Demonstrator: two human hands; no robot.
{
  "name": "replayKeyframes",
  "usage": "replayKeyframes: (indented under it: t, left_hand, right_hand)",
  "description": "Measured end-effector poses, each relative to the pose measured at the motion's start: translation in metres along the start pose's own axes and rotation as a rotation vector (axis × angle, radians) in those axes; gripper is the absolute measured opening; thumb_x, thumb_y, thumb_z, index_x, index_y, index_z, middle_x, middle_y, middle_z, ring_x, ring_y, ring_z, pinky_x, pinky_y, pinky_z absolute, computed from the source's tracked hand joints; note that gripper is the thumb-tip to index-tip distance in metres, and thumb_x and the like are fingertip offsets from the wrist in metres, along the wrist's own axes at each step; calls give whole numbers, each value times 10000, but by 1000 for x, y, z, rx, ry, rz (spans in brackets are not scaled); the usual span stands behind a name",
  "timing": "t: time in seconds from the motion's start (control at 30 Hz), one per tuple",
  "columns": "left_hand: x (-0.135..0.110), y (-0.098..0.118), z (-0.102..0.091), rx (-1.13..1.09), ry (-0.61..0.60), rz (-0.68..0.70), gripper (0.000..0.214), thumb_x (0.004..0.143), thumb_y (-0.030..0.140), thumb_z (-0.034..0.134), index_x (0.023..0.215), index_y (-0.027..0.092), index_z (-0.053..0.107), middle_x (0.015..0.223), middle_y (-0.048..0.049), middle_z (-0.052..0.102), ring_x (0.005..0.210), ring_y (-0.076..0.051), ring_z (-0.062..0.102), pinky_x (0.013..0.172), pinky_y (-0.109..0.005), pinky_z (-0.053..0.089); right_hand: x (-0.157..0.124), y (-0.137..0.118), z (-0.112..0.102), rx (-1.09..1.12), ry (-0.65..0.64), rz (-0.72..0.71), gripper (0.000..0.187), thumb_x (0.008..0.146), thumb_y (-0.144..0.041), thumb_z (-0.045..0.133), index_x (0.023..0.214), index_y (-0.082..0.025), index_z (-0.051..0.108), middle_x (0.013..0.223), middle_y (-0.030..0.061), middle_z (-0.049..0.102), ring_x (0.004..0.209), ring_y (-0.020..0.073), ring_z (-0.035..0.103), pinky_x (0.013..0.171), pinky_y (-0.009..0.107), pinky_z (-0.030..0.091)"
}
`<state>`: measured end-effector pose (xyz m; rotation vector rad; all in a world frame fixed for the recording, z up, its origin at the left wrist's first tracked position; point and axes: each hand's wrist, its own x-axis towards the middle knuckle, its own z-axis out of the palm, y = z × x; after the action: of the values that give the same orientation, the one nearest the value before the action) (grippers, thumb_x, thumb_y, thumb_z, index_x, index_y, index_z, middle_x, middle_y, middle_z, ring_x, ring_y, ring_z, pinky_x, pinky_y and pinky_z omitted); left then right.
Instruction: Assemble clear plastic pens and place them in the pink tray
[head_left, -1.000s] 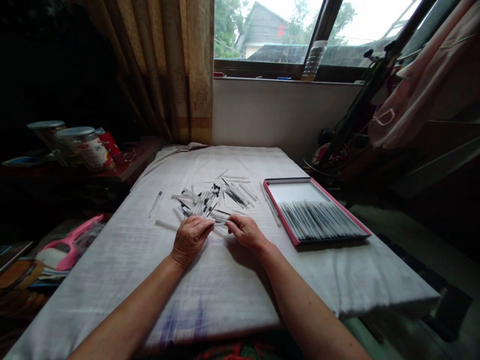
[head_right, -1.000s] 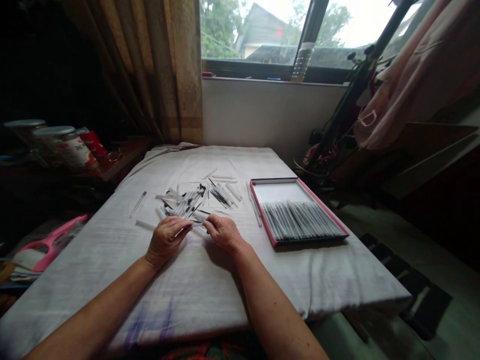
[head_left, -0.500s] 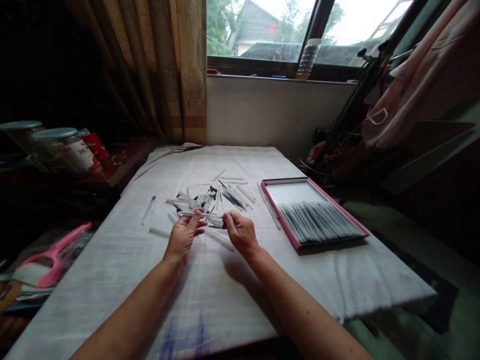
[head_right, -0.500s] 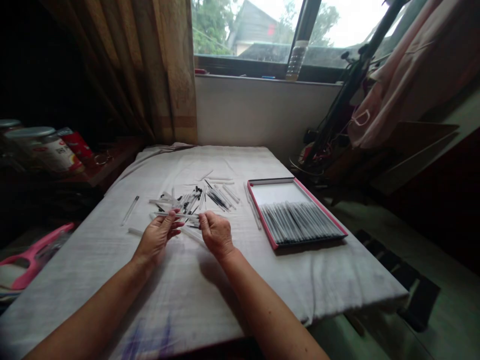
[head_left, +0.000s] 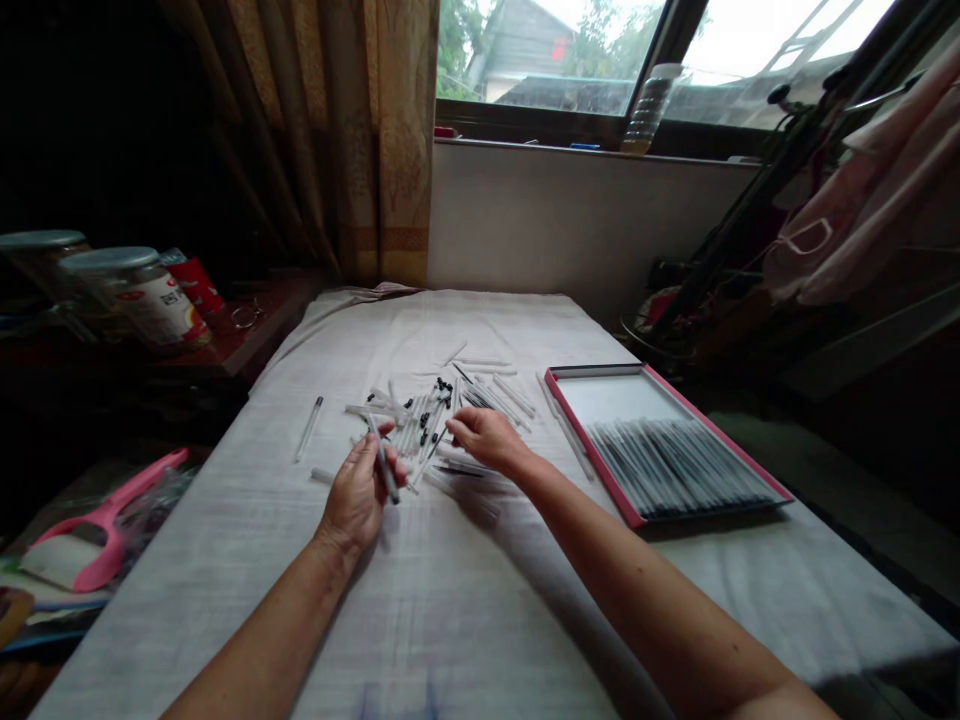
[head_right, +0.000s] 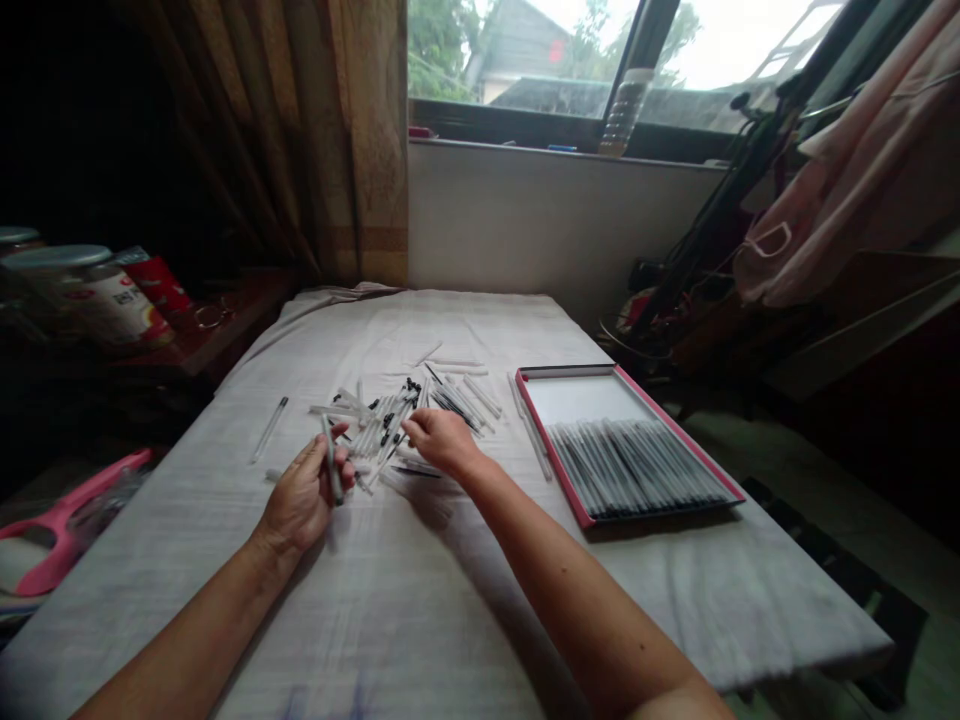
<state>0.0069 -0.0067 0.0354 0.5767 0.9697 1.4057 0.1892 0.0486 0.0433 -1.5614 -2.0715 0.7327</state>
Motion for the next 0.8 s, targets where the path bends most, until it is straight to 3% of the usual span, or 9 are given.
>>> replayKeyframes:
  t: [0.07, 0.17, 0.37, 0.47, 0.57, 0.63, 0.73, 0.8]
  left_hand:
    - [-2, -2, -4, 24, -80, -29, 430, 772, 465, 721, 1081, 186, 617, 524, 116, 456, 340, -27, 391, 338, -128, 324]
    - [-5, -6, -7, 84, -151, -95, 514, 728, 518, 742, 1089, 173, 618, 535, 119, 424, 324, 0, 306, 324, -115, 224]
    - [-6, -9, -8, 182, -211, -176, 492, 717, 485, 723, 1070, 152, 644, 591, 87, 472, 356, -14, 367, 316, -134, 193]
    - [-6, -9, -9, 199, -230, -190, 519, 706, 471, 741, 1114, 164, 648, 619, 77, 497, 377, -17, 396, 321, -134, 195]
    - [-8, -12, -10, 227, -242, -163, 607, 697, 516, 758, 1193, 191, 630, 671, 58, 542, 407, -23, 449, 333, -133, 214]
    - [-10, -14, -10, 267, -252, -151, 639, 706, 553, 743, 1227, 206, 619, 684, 52, 554, 405, -27, 454, 334, -140, 213]
    - [-14, -17, -9, 355, -262, -117, 616, 729, 583, 710, 1204, 197, 639, 673, 47, 558, 391, -26, 434, 344, -155, 227]
    - [-16, -19, -8, 419, -263, -82, 593, 735, 575, 706, 1173, 179, 652, 686, 38, 577, 404, -31, 449, 368, -165, 279]
  right_hand:
    - [23, 6, -9, -257, 106, -3, 220, 913, -272, 524, 1037, -220, 699, 971, 66, 740, 857, 201, 671, 717, 283, 469]
    - [54, 14, -11, -361, 101, -17, 318, 884, -214, 547, 1174, -257, 673, 1169, 95, 682, 1012, 238, 642, 790, 313, 469]
    - [85, 20, -4, -438, 6, -103, 212, 868, -247, 585, 1008, -229, 744, 1165, 114, 672, 1062, 258, 618, 830, 319, 464]
    - [86, 20, -6, -423, 13, -119, 185, 882, -276, 585, 961, -213, 740, 1143, 120, 683, 1062, 248, 617, 853, 310, 453]
    - [75, 22, -9, -389, 62, -100, 230, 928, -272, 518, 1051, -206, 701, 1110, 112, 700, 1026, 224, 631, 846, 306, 455]
    - [59, 26, -9, -216, 72, -76, 254, 946, -251, 466, 1073, -195, 678, 1008, 87, 726, 890, 184, 659, 781, 286, 475]
    - [26, 33, -7, 359, 40, -8, 239, 917, -281, 476, 981, -169, 678, 831, 45, 722, 652, 124, 618, 635, 244, 477]
    - [3, 36, -5, 657, 10, 76, 248, 861, -357, 543, 946, -164, 673, 789, 34, 700, 598, 107, 578, 536, 216, 432]
